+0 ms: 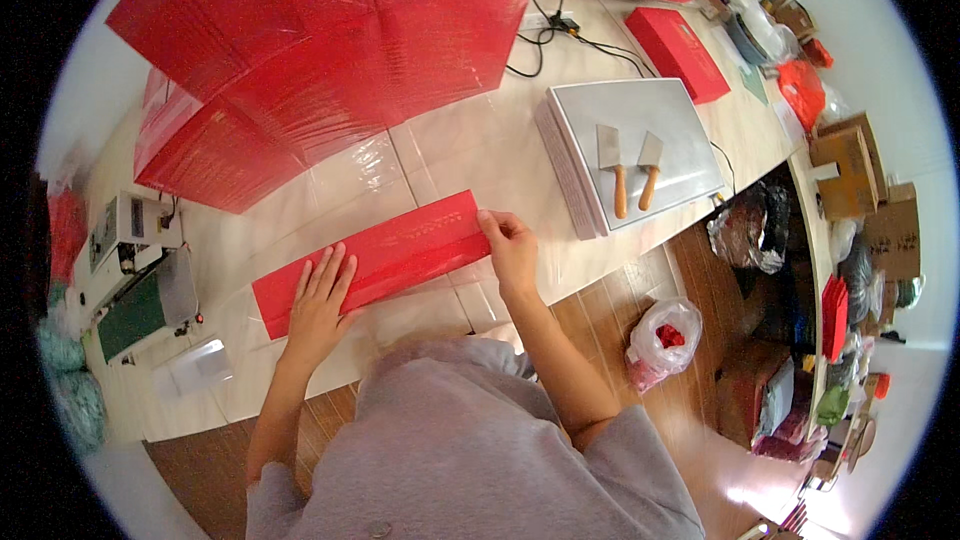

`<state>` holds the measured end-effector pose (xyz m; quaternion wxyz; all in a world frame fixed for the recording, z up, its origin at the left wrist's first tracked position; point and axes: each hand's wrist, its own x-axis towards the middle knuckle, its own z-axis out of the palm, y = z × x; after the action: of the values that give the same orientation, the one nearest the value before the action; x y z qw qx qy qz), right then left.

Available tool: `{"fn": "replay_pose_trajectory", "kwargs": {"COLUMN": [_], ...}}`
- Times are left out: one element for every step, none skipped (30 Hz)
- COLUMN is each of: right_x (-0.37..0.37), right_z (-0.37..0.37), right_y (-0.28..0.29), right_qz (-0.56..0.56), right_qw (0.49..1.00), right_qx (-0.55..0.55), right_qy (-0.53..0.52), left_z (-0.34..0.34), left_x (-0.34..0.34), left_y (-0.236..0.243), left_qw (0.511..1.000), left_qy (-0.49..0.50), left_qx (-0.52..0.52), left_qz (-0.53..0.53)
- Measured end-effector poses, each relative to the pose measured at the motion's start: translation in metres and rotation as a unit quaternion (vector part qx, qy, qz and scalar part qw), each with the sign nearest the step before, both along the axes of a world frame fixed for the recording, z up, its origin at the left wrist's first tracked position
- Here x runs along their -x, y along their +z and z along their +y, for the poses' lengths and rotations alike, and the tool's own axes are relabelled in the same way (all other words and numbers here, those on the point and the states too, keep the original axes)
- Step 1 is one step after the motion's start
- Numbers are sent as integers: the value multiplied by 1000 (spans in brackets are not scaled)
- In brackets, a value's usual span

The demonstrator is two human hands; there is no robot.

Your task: The person wraps red boxes in plastic film by hand, using a small metal spatula-like tool to smooth the plastic over the box surfaces.

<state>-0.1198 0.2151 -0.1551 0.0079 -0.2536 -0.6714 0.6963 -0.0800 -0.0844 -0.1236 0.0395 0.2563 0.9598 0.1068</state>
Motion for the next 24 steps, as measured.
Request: {"fn": "replay_pose_trajectory", "kwargs": {"right_x": [1,1,1,1,2,2,2,2,2,2,2,2,2,2,2,2,2,1,1,1,0,0,0,-1], "right_z": [1,1,0,-1,-1,0,0,0,0,0,0,0,0,0,0,0,0,-1,-1,-1,-2,-1,0,2], "right_y": [-5,-6,-6,-5,-3,-5,-7,-9,-10,-10,-10,-10,-11,-12,-12,-12,-11,-11,-10,-9,-8,-9,-10,-10], "right_qz": [5,7,14,21,29,14,19,24,30,33,36,40,39,39,39,42,44,46,43,41,38,36,34,32], "right_qw": [1000,999,999,999,998,999,999,998,998,998,998,998,998,998,998,998,998,998,998,998,998,998,999,999], "right_qx": [3,4,4,3,2,-4,0,3,5,3,1,0,-1,-2,-2,-6,-8,-11,-12,-13,-14,-8,-2,4], "right_qy": [-15,-31,-38,-44,-53,-51,-50,-51,-51,-50,-48,-47,-48,-49,-50,-50,-48,-47,-49,-51,-53,-46,-39,-33], "left_z": [0,1,1,1,0,0,0,0,-1,0,0,0,1,1,0,0,0,0,1,1,1,1,1,1], "left_x": [1,1,2,2,2,1,1,1,1,1,1,2,2,2,2,2,2,2,2,2,2,2,2,3], "left_y": [1,1,1,1,1,1,0,0,0,-1,0,1,1,1,0,0,0,0,0,1,1,2,2,2], "left_qw": [1000,1000,1000,1000,1000,1000,1000,1000,1000,1000,1000,1000,1000,1000,1000,1000,1000,1000,1000,1000,1000,1000,1000,1000], "left_qy": [1,0,-2,-2,-2,-2,-2,-2,-2,-3,-2,-2,-2,-1,-1,-1,-1,-1,0,0,0,0,0,0], "left_qx": [1,2,2,-3,-4,-5,-6,-8,-10,-12,-12,-12,-12,-13,-13,-14,-12,-11,-10,-11,-11,-11,-13,-14], "left_qz": [0,-2,-3,1,1,1,1,2,2,3,2,1,0,-1,-2,-3,-3,-4,-4,-4,-4,-4,-5,-5]}}
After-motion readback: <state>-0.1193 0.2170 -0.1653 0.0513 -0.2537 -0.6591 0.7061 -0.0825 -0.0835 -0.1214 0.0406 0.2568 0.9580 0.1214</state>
